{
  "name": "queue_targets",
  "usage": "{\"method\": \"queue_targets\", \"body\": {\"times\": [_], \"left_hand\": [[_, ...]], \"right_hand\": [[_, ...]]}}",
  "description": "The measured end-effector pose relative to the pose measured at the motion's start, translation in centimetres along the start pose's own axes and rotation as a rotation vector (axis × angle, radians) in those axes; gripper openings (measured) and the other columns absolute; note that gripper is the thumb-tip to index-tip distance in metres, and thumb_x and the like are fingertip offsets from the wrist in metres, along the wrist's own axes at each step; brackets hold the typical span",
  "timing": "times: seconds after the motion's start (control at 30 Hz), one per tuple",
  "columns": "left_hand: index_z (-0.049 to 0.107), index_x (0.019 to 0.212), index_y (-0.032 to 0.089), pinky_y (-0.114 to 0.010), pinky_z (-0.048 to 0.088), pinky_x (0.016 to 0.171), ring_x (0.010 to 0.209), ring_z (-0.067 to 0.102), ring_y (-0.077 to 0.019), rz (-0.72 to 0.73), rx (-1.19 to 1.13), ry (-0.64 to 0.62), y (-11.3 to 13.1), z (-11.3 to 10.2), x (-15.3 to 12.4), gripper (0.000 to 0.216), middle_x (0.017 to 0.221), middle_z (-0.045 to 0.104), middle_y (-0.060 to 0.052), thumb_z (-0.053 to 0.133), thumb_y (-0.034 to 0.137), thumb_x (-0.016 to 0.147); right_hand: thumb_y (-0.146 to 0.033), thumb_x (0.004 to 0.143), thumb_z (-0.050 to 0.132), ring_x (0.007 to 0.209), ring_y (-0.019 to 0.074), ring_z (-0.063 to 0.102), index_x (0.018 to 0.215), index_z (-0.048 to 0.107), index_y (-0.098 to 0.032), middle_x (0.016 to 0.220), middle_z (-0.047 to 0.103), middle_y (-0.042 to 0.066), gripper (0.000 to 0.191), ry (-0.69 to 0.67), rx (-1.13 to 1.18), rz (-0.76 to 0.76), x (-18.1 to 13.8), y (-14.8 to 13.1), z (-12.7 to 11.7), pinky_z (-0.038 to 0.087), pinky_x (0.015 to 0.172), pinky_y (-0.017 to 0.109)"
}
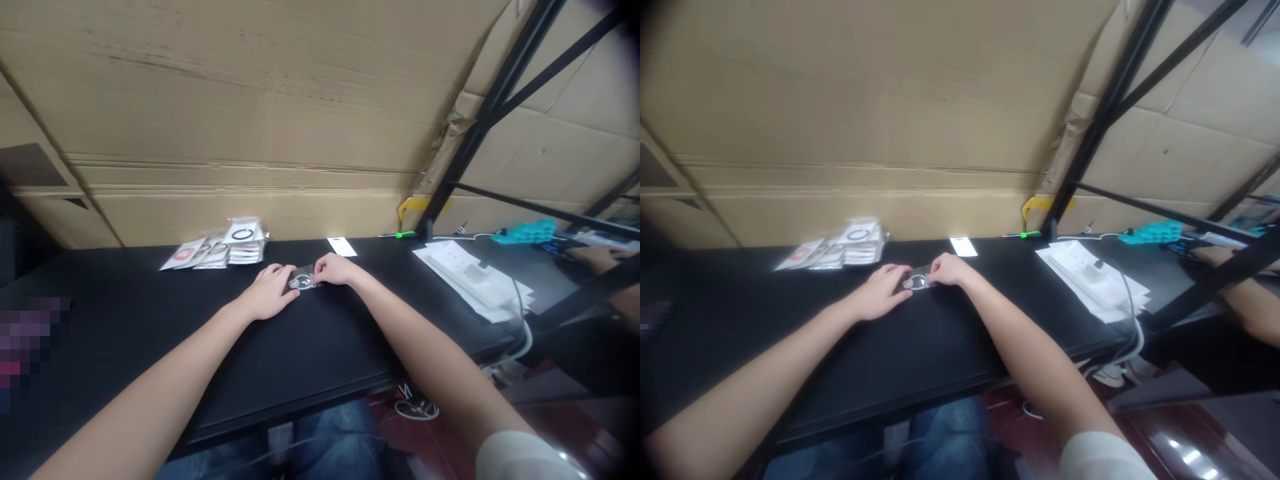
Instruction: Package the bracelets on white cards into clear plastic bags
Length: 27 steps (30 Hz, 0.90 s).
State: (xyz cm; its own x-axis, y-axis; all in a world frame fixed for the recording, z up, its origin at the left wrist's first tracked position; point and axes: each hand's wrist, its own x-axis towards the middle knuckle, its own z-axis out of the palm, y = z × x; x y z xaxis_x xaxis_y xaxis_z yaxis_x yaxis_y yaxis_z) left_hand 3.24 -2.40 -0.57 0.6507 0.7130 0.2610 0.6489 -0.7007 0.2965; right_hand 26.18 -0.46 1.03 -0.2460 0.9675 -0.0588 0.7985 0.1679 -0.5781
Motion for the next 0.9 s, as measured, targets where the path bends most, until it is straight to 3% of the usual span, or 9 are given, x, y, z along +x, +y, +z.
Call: {"method": "queue_targets", "body": {"times": [0.17, 0.33, 0.43, 0.53, 0.67, 0.77, 0.9], "left_hand": [[0.055, 0.105, 0.023, -0.044, 0.035, 0.094, 0.113, 0.044, -0.0272, 0.101, 0.089, 0.054, 0.7, -0.4, 0.1, 0.025, 0.116, 0.057, -0.005, 0.050, 0.039, 0.086], [0.057, 0.111, 0.025, -0.039, 0.040, 0.087, 0.105, 0.051, -0.0239, 0.135, 0.114, -0.008, 1.0, -0.7, -0.1, 0.027, 0.113, 0.059, -0.004, 0.043, 0.032, 0.090], [0.057, 0.115, 0.023, -0.042, 0.039, 0.090, 0.109, 0.049, -0.0259, 0.091, 0.181, 0.074, 2.1, -0.9, -0.1, 0.030, 0.118, 0.057, -0.007, 0.044, 0.031, 0.088], [0.052, 0.123, 0.022, -0.041, 0.037, 0.096, 0.117, 0.046, -0.0251, 0.128, 0.150, 0.136, 4.6, -0.3, 0.3, 0.036, 0.128, 0.052, -0.007, 0.040, 0.032, 0.091], [0.041, 0.136, 0.027, -0.043, 0.035, 0.099, 0.125, 0.041, -0.0270, 0.259, 0.109, 0.008, 7.4, 1.6, 1.2, 0.050, 0.140, 0.044, -0.006, 0.038, 0.050, 0.091], [0.051, 0.127, 0.025, -0.045, 0.033, 0.100, 0.122, 0.044, -0.0275, 0.207, 0.140, -0.024, 6.6, 2.4, 1.8, 0.046, 0.133, 0.051, -0.007, 0.035, 0.052, 0.092], [0.056, 0.115, 0.020, -0.047, 0.035, 0.096, 0.118, 0.047, -0.0302, 0.062, 0.180, 0.022, 3.8, 2.1, 2.7, 0.045, 0.125, 0.057, -0.010, 0.036, 0.052, 0.090]], "right_hand": [[-0.029, 0.058, 0.073, 0.062, 0.0146, 0.058, 0.070, 0.069, -0.020, 0.068, 0.067, 0.001, 0.016, -0.111, -0.294, 0.120, -2.5, 2.4, -4.7, 0.039, 0.054, 0.024], [-0.022, 0.052, 0.076, 0.060, 0.0154, 0.059, 0.073, 0.068, -0.020, 0.068, 0.066, 0.001, 0.023, -0.105, -0.362, 0.293, -3.4, 5.9, -7.7, 0.040, 0.051, 0.024], [-0.018, 0.055, 0.073, 0.054, 0.0142, 0.057, 0.075, 0.066, -0.019, 0.063, 0.064, 0.001, 0.021, -0.123, -0.276, 0.398, -3.3, 7.5, -8.1, 0.041, 0.049, 0.024], [-0.017, 0.060, 0.069, 0.052, 0.0140, 0.058, 0.075, 0.065, -0.018, 0.059, 0.062, 0.001, 0.016, -0.165, -0.150, 0.424, -3.1, 7.7, -7.7, 0.045, 0.049, 0.025], [-0.019, 0.061, 0.068, 0.051, 0.0142, 0.058, 0.075, 0.064, -0.018, 0.057, 0.062, 0.001, 0.015, -0.210, -0.070, 0.333, -2.8, 7.1, -7.0, 0.047, 0.048, 0.025], [-0.018, 0.061, 0.067, 0.051, 0.0134, 0.057, 0.075, 0.064, -0.018, 0.058, 0.062, 0.001, 0.015, -0.202, -0.062, 0.324, -3.0, 7.7, -7.4, 0.045, 0.046, 0.024], [-0.016, 0.059, 0.067, 0.050, 0.0124, 0.054, 0.072, 0.065, -0.018, 0.058, 0.061, 0.001, 0.013, -0.121, -0.136, 0.399, -3.5, 9.5, -8.8, 0.041, 0.046, 0.023]]}}
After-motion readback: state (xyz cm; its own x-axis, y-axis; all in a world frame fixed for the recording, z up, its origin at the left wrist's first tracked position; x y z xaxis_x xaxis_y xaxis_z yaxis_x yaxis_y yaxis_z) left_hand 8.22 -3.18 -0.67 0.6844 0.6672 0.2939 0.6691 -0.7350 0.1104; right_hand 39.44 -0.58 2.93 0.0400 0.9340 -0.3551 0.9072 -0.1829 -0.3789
